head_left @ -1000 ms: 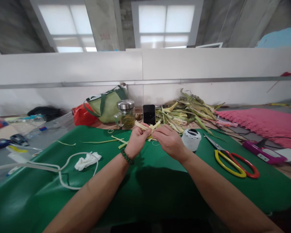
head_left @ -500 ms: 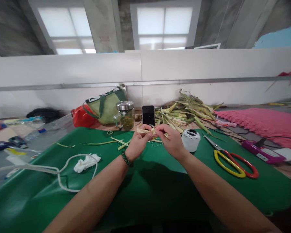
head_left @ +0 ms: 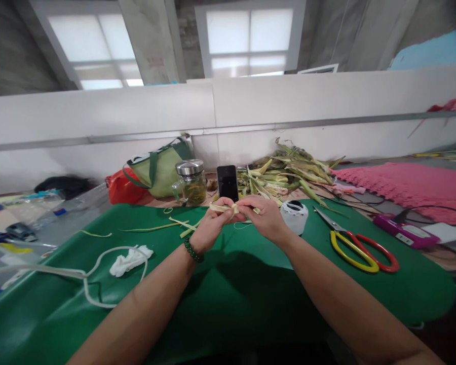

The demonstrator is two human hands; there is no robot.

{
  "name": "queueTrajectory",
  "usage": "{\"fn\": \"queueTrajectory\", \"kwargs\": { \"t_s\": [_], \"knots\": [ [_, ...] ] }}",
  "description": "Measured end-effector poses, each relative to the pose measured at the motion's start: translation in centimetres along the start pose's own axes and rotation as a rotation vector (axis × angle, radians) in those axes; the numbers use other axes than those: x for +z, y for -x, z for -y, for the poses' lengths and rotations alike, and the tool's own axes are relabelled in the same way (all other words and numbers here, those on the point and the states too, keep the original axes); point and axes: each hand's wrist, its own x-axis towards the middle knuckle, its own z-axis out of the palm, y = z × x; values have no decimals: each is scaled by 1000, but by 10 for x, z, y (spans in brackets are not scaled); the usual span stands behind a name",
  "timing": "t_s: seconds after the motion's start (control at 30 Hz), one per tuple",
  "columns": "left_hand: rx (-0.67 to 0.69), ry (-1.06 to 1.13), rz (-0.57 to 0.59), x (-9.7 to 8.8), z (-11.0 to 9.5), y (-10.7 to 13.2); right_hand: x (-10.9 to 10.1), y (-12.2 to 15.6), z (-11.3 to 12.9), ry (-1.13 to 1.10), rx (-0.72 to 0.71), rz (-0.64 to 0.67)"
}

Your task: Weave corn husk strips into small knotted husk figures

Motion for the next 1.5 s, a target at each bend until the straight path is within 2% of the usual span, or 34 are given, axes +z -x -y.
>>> {"fn": "queueTrajectory", "kwargs": {
  "t_s": [0.13,0.27,0.4,0.6,0.8,0.97,1.17,1.3,1.5],
  "knots": [
    [23,-58,43,-2,-1,0,-2,-1,1,-94,102,44],
    [55,-135,78,-4,-2,1,-6,-4,3,-285,237,183],
    [93,-281,76,-1,-4,2,-9,-6,3,-358,322,268],
    [102,-373,59,5,-9,5,-5,-5,-3,-392,362,291],
    [59,-275,106,3,-10,4,1,-3,-4,-383,371,263],
    [-6,-232,140,-1,-11,1,-5,-3,-4,-467,374,362],
    [13,-245,120,-2,-9,-1,-12,-5,-2,-533,393,411],
    [23,-296,98,-1,-7,-1,-14,-6,0,-471,395,411],
    [46,-310,93,-1,-3,-1,-5,-6,-6,-337,413,325]
  ]
}}
